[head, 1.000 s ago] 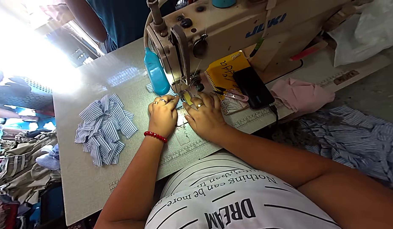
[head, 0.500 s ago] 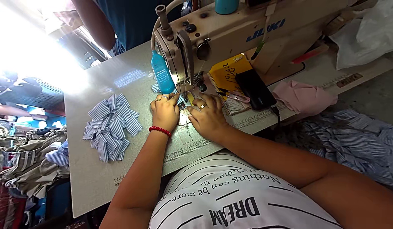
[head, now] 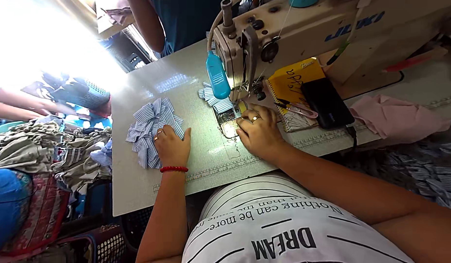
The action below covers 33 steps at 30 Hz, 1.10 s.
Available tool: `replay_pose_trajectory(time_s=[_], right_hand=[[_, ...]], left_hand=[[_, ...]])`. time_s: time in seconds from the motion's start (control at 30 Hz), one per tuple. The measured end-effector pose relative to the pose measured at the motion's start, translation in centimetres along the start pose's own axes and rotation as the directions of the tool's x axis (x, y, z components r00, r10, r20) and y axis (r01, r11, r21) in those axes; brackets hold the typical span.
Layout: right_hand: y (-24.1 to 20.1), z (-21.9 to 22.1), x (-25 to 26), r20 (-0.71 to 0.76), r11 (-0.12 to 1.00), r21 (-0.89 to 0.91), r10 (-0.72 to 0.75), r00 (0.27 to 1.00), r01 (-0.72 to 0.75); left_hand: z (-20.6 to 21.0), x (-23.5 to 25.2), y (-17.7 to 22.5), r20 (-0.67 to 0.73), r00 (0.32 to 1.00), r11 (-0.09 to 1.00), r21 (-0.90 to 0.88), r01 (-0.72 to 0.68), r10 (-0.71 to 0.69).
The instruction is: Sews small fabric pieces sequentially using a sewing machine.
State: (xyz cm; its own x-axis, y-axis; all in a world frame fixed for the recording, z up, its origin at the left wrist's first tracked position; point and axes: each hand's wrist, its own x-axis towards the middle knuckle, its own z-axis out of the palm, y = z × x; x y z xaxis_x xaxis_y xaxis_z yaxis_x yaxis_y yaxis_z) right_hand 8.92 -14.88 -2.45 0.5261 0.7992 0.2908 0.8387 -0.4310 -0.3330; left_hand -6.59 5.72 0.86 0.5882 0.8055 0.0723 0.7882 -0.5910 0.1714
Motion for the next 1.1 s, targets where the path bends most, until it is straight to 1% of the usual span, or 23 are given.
replay_pose_trajectory(time_s=[0.03,0.13,0.2,0.23,0.27,0.3,0.33,0.37,0.4,0.43,0.47,0.53,0.57,0.6,0.67,0.73,0.77,0.8,0.87,0.93,1.0,1.1], right_hand=[[0.0,0.0,0.0,-0.005,1.0,0.003,-0.009,1.0,0.009],[0.0,-0.2,-0.2,-0.029,1.0,0.011,-0.027,0.999,0.027],[-0.1,-0.6,-0.5,-0.057,0.999,0.039,-0.033,0.998,0.036],[-0.3,-0.7,-0.5,-0.079,0.996,0.078,-0.031,0.996,0.037],[-0.5,-0.9,-0.6,-0.104,0.99,0.139,-0.022,0.994,0.037],[-0.8,-1.1,-0.7,-0.124,0.975,0.221,-0.006,0.992,0.033],[-1.2,-1.4,-0.8,-0.127,0.946,0.323,0.025,0.992,0.018],[-1.6,-1.7,-0.8,-0.106,0.898,0.439,0.066,0.992,-0.013],[-1.9,-2.2,-0.7,-0.042,0.823,0.564,0.11,0.993,-0.068],[-2.2,-2.7,-0.6,0.049,0.725,0.675,0.144,0.988,-0.139],[-2.4,-3.1,-0.3,0.151,0.603,0.767,0.165,0.975,-0.22],[-2.4,-3.6,0.0,0.316,0.381,0.854,0.159,0.935,-0.354],[-2.4,-3.8,0.0,0.358,0.32,0.864,0.15,0.921,-0.388],[-2.5,-4.0,-0.1,0.367,0.294,0.87,0.151,0.918,-0.396],[-2.7,-4.2,-0.4,0.332,0.283,0.884,0.184,0.925,-0.373],[-2.7,-4.3,-0.6,0.267,0.303,0.894,0.231,0.935,-0.33],[-2.8,-4.3,-0.7,0.226,0.322,0.897,0.254,0.94,-0.303],[-2.7,-4.4,-0.7,0.188,0.343,0.898,0.271,0.944,-0.277],[-2.5,-4.2,-0.9,0.135,0.382,0.891,0.291,0.947,-0.245],[-2.3,-3.9,-1.1,0.128,0.376,0.893,0.311,0.942,-0.245],[-2.2,-3.7,-1.2,0.144,0.338,0.904,0.334,0.932,-0.261],[-2.0,-3.5,-1.3,0.164,0.309,0.908,0.356,0.92,-0.282]], left_hand=[[-0.1,0.0,-0.1,0.021,1.0,1.0,0.029,0.008,-0.009],[-0.8,-0.3,0.9,0.049,0.998,0.995,0.095,-0.041,0.036],[-1.9,-0.9,1.6,0.06,0.997,0.996,0.073,-0.057,0.053],[-2.6,-1.2,1.7,0.053,0.996,0.997,0.006,-0.079,0.079],[-3.0,-1.5,1.7,0.031,0.992,0.987,-0.107,-0.12,0.124],[-3.3,-1.8,1.7,0.016,0.986,0.954,-0.255,-0.157,0.166],[-3.4,-2.1,1.8,0.045,0.981,0.89,-0.429,-0.151,0.189],[-3.5,-2.4,1.9,0.099,0.971,0.8,-0.588,-0.119,0.217],[-3.4,-2.8,2.2,0.146,0.959,0.7,-0.711,-0.07,0.244],[-3.3,-3.2,2.6,0.175,0.946,0.616,-0.787,-0.032,0.274],[-3.1,-3.5,3.0,0.187,0.932,0.556,-0.831,-0.018,0.31],[-2.6,-4.1,3.8,0.2,0.902,0.493,-0.87,-0.016,0.382],[-2.5,-4.3,4.3,0.203,0.89,0.475,-0.88,-0.017,0.408],[-2.4,-4.5,4.6,0.206,0.881,0.46,-0.888,-0.015,0.427],[-2.0,-4.6,5.3,0.17,0.884,0.419,-0.907,-0.033,0.437],[-1.6,-5.0,5.9,0.131,0.911,0.421,-0.906,-0.051,0.392],[-1.4,-5.2,6.3,0.148,0.923,0.435,-0.9,-0.024,0.356],[-1.2,-5.4,6.6,0.191,0.928,0.429,-0.902,0.038,0.32],[-0.9,-5.7,7.1,0.254,0.924,0.357,-0.923,0.144,0.285],[-0.6,-6.0,7.5,0.258,0.93,0.268,-0.945,0.187,0.262],[-0.2,-6.1,7.8,0.226,0.945,0.198,-0.963,0.181,0.236],[0.3,-6.1,8.1,0.205,0.959,0.156,-0.972,0.176,0.197]])
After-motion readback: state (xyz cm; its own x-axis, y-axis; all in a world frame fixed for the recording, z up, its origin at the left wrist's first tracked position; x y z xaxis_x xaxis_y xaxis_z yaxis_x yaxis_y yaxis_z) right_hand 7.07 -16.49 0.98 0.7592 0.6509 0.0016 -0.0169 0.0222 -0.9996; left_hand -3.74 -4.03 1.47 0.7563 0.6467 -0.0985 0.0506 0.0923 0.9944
